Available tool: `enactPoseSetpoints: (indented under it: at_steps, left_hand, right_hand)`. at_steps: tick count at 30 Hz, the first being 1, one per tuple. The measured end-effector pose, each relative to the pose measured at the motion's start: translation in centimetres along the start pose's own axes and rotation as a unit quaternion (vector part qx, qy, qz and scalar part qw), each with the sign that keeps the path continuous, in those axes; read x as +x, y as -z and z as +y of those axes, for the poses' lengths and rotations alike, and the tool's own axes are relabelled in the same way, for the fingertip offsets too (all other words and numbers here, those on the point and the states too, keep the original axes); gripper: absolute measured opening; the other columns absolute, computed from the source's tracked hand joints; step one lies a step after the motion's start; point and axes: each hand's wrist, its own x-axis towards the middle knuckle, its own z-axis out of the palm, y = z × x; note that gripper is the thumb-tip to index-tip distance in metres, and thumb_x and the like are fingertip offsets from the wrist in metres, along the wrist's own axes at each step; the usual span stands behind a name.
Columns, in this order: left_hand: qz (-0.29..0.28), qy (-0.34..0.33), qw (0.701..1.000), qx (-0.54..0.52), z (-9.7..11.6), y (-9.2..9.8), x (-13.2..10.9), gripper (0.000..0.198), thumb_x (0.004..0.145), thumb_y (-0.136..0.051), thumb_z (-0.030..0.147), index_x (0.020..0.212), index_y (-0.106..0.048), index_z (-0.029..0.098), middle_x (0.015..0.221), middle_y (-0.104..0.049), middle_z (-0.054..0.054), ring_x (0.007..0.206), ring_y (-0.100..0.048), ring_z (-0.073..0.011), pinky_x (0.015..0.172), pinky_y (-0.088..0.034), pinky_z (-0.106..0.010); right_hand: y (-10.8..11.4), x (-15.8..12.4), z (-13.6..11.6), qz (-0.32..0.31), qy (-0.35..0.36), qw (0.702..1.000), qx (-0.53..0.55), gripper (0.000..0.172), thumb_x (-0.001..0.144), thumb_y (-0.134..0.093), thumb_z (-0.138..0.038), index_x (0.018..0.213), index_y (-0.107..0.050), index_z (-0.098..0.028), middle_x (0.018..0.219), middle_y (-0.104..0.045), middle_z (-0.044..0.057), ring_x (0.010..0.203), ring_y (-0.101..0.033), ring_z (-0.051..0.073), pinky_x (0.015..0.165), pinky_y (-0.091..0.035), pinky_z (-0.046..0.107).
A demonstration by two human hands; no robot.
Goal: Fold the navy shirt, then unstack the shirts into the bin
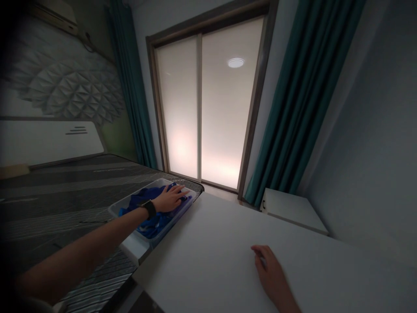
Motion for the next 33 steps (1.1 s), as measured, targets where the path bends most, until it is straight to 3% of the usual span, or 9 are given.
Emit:
enactPoseSetpoints:
  at_steps: [4,13,16,20,22,24,26,29,33]
  left_hand:
    - [-0.029,-0.014,0.999,-0.043,0.4,-2.2,-0.9,0.042,0.087,-0.048,0.026,0.128,-0.056,0.033,0.145,-0.045,-0.006,0.136,-0.031,-0.0304,0.111,-0.008,-0.062]
    - [-0.117,-0.028,0.990,0.076,-0.3,-5.0,-0.9,0.054,0.087,-0.037,0.016,0.139,-0.043,0.030,0.153,-0.033,-0.009,0.142,-0.022,-0.0301,0.107,-0.012,-0.068]
    - [-0.085,-0.007,0.996,0.001,0.0,-4.0,-0.4,0.047,0.084,-0.041,0.019,0.126,-0.056,0.030,0.144,-0.047,-0.008,0.137,-0.033,-0.0303,0.108,-0.014,-0.066]
    - [0.016,0.028,0.997,-0.069,1.2,-1.6,0.9,0.038,0.084,-0.040,0.021,0.114,-0.063,0.024,0.128,-0.059,-0.009,0.126,-0.045,-0.0279,0.110,-0.022,-0.056]
    - [0.078,0.030,0.989,-0.121,3.3,-0.8,1.4,0.039,0.087,-0.036,0.024,0.117,-0.060,0.020,0.123,-0.061,-0.011,0.119,-0.051,-0.0253,0.105,-0.034,-0.046]
    - [0.140,0.009,0.947,-0.290,6.7,-0.5,1.4,0.035,0.088,-0.037,0.029,0.111,-0.061,0.017,0.103,-0.067,-0.010,0.098,-0.061,-0.0218,0.089,-0.047,-0.037]
    - [0.087,-0.064,0.902,-0.419,11.1,-1.0,1.0,0.030,0.088,-0.042,0.034,0.103,-0.064,0.020,0.082,-0.068,-0.004,0.079,-0.064,-0.0185,0.073,-0.050,-0.030]
    - [-0.015,-0.173,0.863,-0.474,17.7,-2.7,0.4,0.025,0.088,-0.046,0.032,0.094,-0.067,0.020,0.074,-0.068,-0.002,0.069,-0.063,-0.0149,0.065,-0.047,-0.025]
    - [-0.050,-0.171,0.842,-0.510,22.8,-6.1,1.0,0.026,0.089,-0.043,0.029,0.095,-0.065,0.017,0.076,-0.067,-0.003,0.065,-0.061,-0.0138,0.061,-0.046,-0.024]
  right_hand:
    - [-0.1,0.1,0.2,0.005,-0.004,1.000,0.009,0.029,0.078,-0.048,-0.040,0.092,-0.065,-0.022,0.096,-0.066,0.008,0.091,-0.064,0.022,0.087,-0.052,0.038]
    - [0.1,0.0,-0.7,0.014,0.005,1.000,0.011,0.024,0.080,-0.047,-0.035,0.089,-0.065,-0.022,0.092,-0.065,0.007,0.089,-0.064,0.021,0.086,-0.052,0.037]
    - [0.1,-0.1,-0.6,0.012,0.005,1.000,0.013,0.023,0.080,-0.047,-0.033,0.090,-0.065,-0.022,0.092,-0.065,0.007,0.090,-0.063,0.021,0.087,-0.051,0.036]
    - [0.0,0.0,-0.7,0.014,0.007,1.000,0.023,0.022,0.080,-0.048,-0.032,0.091,-0.065,-0.022,0.092,-0.065,0.006,0.090,-0.063,0.021,0.086,-0.051,0.036]
    - [0.1,0.1,-1.0,0.018,0.009,0.999,0.032,0.021,0.081,-0.048,-0.031,0.091,-0.065,-0.022,0.092,-0.065,0.006,0.090,-0.063,0.021,0.086,-0.051,0.036]
    - [0.2,0.1,-1.4,0.022,0.011,0.999,0.044,0.021,0.082,-0.048,-0.030,0.091,-0.065,-0.022,0.093,-0.065,0.007,0.090,-0.063,0.020,0.085,-0.052,0.035]
    - [0.6,0.1,-1.9,0.033,0.013,0.998,0.054,0.021,0.083,-0.047,-0.029,0.091,-0.065,-0.021,0.092,-0.065,0.007,0.089,-0.063,0.020,0.082,-0.052,0.034]
    - [1.2,0.1,-2.2,0.065,0.010,0.996,0.059,0.022,0.085,-0.045,-0.029,0.090,-0.064,-0.021,0.090,-0.065,0.007,0.086,-0.063,0.020,0.081,-0.051,0.033]
    - [1.8,0.0,-1.9,0.083,-0.017,0.994,0.065,0.023,0.085,-0.045,-0.028,0.093,-0.064,-0.019,0.087,-0.066,0.006,0.083,-0.063,0.019,0.077,-0.050,0.031]
